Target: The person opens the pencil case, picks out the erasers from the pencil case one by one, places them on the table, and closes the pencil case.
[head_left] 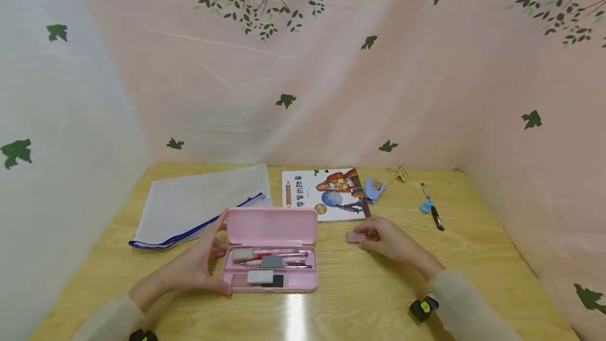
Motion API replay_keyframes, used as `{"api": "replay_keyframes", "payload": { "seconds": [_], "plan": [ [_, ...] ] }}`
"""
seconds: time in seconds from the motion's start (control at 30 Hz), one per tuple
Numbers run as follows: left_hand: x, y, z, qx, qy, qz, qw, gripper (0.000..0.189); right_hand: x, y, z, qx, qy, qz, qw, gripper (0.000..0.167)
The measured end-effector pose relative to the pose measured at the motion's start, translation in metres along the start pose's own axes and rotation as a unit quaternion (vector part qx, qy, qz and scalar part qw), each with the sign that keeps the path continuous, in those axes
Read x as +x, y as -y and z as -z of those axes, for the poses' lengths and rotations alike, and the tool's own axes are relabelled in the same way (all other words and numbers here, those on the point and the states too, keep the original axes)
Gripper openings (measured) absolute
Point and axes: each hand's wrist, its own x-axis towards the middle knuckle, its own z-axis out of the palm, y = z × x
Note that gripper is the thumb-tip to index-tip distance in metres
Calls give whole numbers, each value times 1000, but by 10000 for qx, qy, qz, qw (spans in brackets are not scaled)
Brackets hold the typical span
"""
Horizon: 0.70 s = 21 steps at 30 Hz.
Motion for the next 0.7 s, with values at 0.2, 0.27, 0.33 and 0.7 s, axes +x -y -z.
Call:
{"api": "replay_keyframes", "payload": {
  "seconds": [0.2,0.27,0.33,0.7],
  "plan": [
    [1,-1,-1,-27,-37,-53,10000,146,0,0,3,91,41,159,9998,36],
    [0,-1,0,-2,-28,-92,10000,145,0,0,2,162,13,165,9997,40],
    [0,0,0,7,-31,-116,9999,145,-1,2,1,211,-45,94,9997,42],
    [-1,2,0,55,-64,107,9999,148,-3,55,3,612,-1084,745,9894,42]
  ]
}}
